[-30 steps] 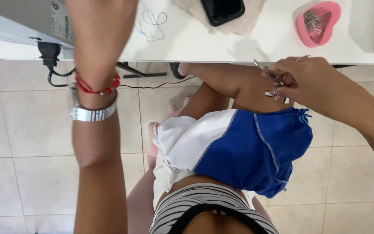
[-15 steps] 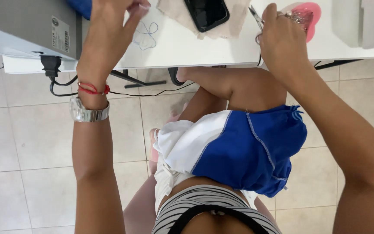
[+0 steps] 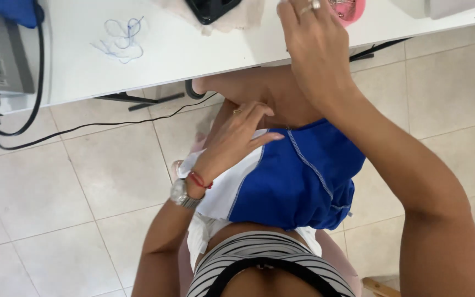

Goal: Pinning pieces of fabric together to prepare a garment for sewing

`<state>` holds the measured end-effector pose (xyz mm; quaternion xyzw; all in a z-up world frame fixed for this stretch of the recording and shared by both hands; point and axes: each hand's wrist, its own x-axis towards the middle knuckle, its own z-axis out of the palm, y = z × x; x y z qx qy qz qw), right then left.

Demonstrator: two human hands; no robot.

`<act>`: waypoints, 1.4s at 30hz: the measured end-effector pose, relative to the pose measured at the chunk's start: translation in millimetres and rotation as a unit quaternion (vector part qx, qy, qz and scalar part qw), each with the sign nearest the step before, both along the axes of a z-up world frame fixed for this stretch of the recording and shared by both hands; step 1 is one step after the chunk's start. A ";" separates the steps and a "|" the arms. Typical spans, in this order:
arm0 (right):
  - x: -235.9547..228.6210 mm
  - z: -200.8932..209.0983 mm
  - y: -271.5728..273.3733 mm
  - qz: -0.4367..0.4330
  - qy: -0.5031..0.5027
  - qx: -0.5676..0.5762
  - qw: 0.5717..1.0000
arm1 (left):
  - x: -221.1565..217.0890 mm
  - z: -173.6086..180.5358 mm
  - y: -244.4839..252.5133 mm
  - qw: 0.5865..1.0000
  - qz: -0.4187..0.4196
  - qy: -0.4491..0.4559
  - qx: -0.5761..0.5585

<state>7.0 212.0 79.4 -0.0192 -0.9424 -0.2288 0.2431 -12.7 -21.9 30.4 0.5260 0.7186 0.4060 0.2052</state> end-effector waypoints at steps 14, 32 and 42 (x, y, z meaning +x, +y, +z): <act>161.2 -11.6 -41.8 0.008 -0.216 -0.338 0.916 | 22.2 -21.6 15.8 0.967 -0.048 -0.246 -0.046; 193.2 -16.5 -70.9 0.053 -0.050 -0.342 0.937 | 61.3 -21.2 0.3 0.997 0.061 -0.030 0.035; 178.5 -3.4 -65.7 0.034 -0.110 -0.553 0.825 | 52.6 -14.1 -4.7 0.983 0.013 -0.182 0.034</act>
